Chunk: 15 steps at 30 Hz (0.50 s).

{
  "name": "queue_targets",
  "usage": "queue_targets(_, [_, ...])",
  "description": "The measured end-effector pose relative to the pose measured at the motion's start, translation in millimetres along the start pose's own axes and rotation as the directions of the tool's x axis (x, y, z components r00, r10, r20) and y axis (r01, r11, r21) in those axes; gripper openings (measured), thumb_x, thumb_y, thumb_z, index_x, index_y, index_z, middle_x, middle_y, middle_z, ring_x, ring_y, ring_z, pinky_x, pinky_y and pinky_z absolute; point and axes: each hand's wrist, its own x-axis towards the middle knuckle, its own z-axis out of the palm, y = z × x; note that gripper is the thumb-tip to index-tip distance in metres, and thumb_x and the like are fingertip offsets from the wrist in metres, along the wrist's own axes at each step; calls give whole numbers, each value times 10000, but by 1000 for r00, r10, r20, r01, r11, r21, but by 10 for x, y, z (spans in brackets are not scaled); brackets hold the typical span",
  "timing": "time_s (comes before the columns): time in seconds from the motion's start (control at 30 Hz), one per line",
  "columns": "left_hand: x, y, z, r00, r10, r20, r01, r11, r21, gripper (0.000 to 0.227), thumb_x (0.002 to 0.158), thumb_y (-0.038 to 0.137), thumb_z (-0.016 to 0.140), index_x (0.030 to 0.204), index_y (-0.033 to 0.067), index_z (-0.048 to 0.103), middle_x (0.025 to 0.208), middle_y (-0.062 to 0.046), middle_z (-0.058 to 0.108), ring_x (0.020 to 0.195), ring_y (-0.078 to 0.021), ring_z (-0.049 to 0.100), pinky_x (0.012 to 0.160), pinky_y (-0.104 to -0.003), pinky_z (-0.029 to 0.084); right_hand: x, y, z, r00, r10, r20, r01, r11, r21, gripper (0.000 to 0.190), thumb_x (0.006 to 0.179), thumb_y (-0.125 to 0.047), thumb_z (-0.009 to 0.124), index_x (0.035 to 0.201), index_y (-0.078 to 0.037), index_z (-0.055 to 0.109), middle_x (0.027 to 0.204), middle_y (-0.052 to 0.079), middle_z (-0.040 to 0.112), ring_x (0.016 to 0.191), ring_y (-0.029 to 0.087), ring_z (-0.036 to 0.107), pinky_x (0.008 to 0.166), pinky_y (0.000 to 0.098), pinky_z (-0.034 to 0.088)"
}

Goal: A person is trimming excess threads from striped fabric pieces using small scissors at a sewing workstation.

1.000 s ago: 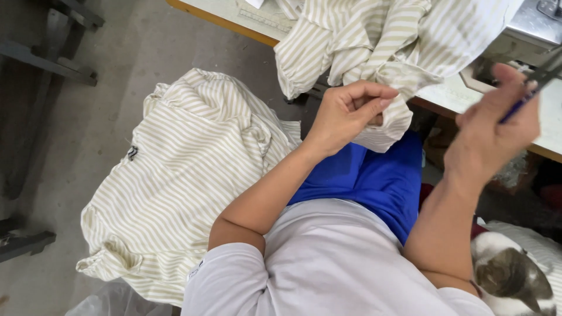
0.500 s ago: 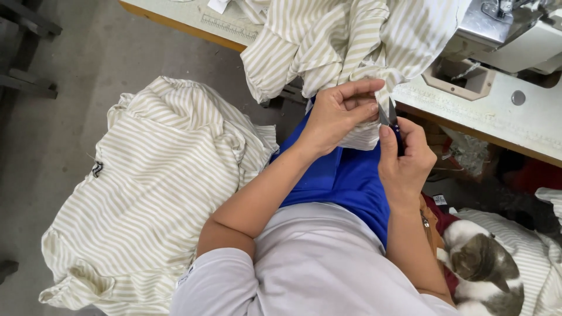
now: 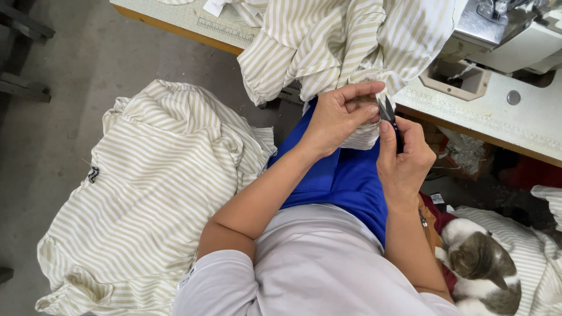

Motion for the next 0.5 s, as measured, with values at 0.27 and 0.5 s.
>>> queue_targets(0.27, [21, 20, -17, 1000, -23, -7, 23, 999, 26, 405, 907, -101, 711, 1305, -70, 648, 1135, -174, 643, 982, -215, 740, 830, -344, 686, 28, 1, -16, 1000, -1, 26, 1, 1000, -27, 210, 1127, -158, 724, 1058, 41, 729, 765, 181, 690, 675, 364, 704, 544, 365, 516])
queue_targets(0.5, [31, -47, -38, 1000, -21, -12, 21, 1000, 20, 402, 901, -67, 745, 1294, -66, 656, 1116, -161, 642, 973, -196, 738, 829, -330, 686, 3, 146, -21, 995, 102, 8, -102, 988, 113, 201, 1142, -136, 684, 1060, 41, 735, 727, 148, 658, 628, 247, 642, 531, 319, 484])
